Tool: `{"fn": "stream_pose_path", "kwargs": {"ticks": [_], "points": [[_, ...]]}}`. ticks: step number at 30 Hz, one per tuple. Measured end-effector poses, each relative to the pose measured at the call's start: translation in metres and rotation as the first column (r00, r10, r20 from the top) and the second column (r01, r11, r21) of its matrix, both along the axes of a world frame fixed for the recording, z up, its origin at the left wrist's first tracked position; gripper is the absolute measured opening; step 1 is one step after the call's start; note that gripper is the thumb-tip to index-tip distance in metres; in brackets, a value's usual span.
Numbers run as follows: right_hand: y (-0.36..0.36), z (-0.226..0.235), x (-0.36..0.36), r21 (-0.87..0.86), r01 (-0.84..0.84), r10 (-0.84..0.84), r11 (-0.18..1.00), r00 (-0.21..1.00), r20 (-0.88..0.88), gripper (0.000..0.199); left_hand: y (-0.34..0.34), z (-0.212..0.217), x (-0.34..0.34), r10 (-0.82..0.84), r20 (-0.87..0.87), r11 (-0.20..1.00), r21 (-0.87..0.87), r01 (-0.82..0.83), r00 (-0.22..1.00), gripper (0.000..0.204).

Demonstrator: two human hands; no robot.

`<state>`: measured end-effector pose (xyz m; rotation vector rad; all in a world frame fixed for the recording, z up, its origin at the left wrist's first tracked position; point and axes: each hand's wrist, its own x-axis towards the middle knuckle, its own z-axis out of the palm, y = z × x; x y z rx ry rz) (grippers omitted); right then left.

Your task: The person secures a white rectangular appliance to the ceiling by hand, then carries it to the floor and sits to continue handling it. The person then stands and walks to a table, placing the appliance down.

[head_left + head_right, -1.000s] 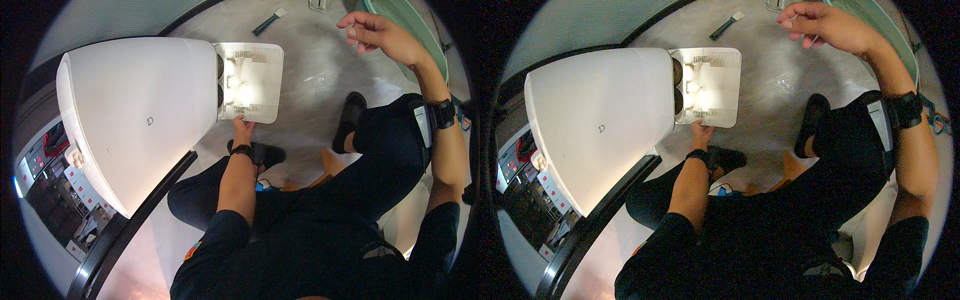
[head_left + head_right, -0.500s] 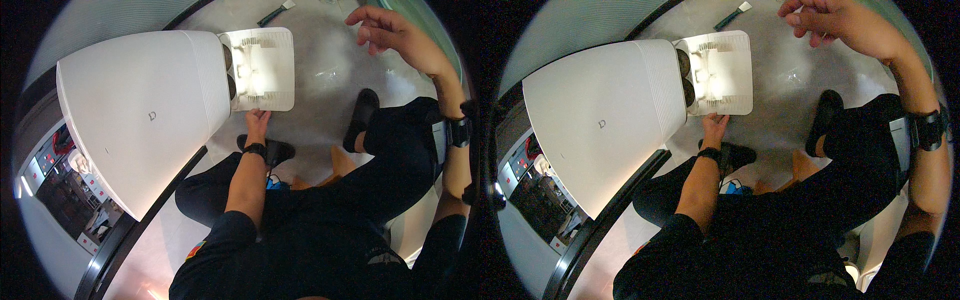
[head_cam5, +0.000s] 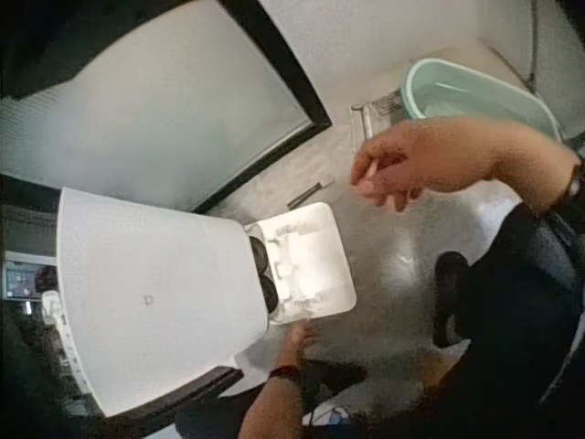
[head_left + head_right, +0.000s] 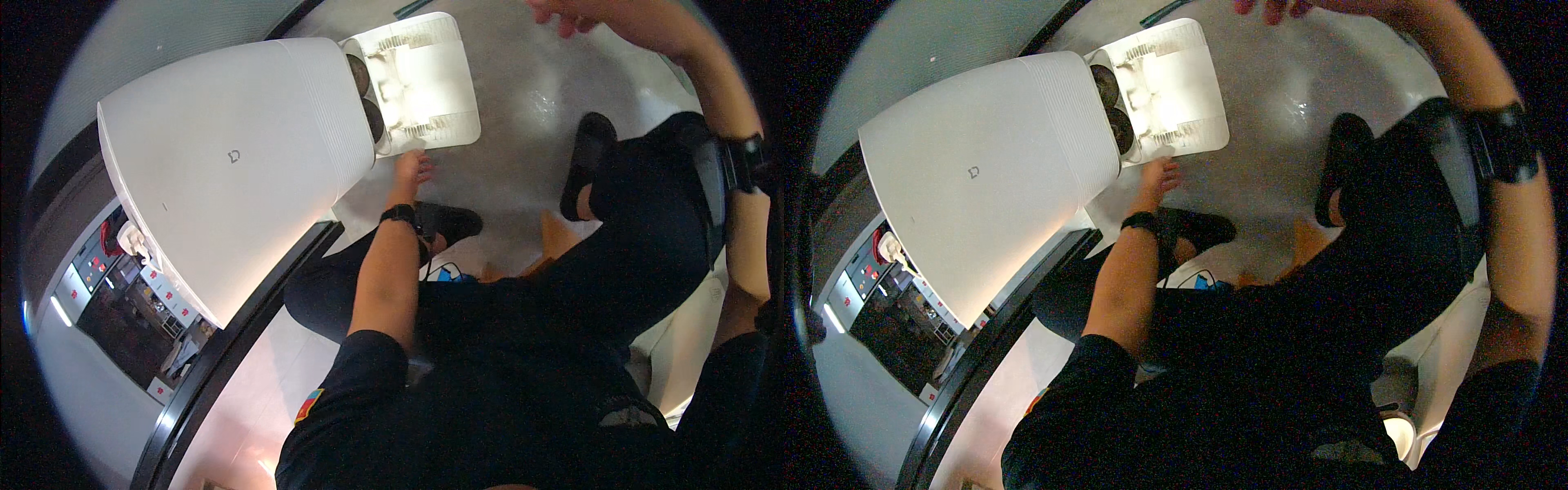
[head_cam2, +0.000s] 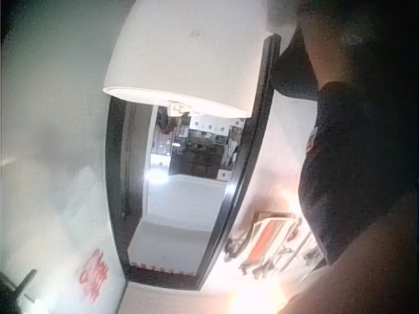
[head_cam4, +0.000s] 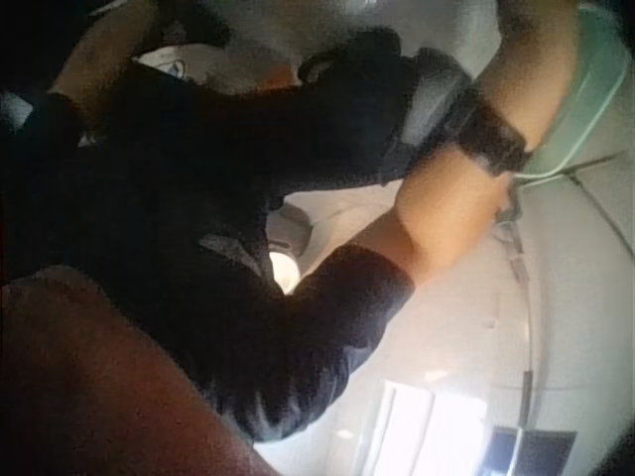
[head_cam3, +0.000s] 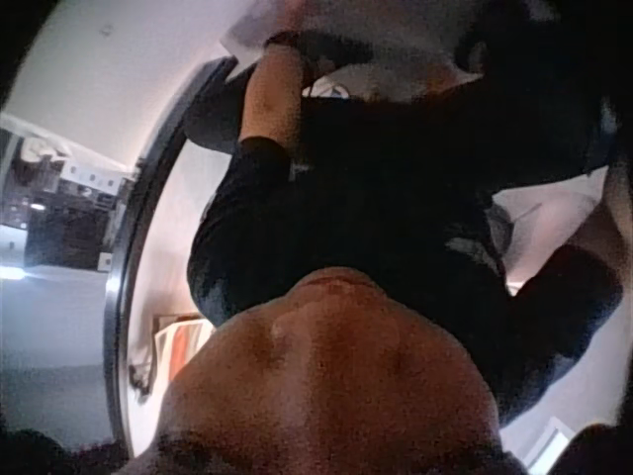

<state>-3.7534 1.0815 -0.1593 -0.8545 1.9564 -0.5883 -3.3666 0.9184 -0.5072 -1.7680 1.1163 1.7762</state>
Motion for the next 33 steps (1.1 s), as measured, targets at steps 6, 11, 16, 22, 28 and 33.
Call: {"fn": "stream_pose_path", "kwargs": {"ticks": [6,11,16,22,28,33], "points": [[0.007,-0.019,-0.017,-0.215,-0.066,0.105,0.974,0.979,0.177,0.039,-0.009,0.054,-0.029,-0.185,-0.032,0.963,-0.204,0.175,0.982,0.042],[0.021,-0.015,-0.020,-0.318,-0.125,0.178,0.940,0.974,0.142,0.039,0.009,0.094,-0.053,-0.508,-0.057,0.828,-0.309,0.469,0.860,0.036],[0.021,-0.016,-0.022,-0.357,-0.148,0.215,0.922,0.964,0.156,0.044,0.036,0.132,-0.042,-0.753,-0.065,0.636,-0.333,0.697,0.655,0.033],[0.025,-0.022,-0.030,-0.378,-0.141,0.214,0.915,0.964,0.157,0.045,0.004,0.234,0.021,-0.592,-0.030,0.796,-0.174,0.579,0.805,0.040],[0.032,-0.021,-0.032,-0.391,-0.127,0.206,0.911,0.964,0.167,0.045,-0.073,0.355,0.091,-0.094,-0.106,0.921,-0.386,0.046,0.990,0.050],[0.034,-0.019,-0.030,-0.390,-0.127,0.207,0.912,0.964,0.168,0.045,-0.096,0.372,0.149,-0.299,0.434,0.620,-0.589,0.518,0.850,0.031]]}}
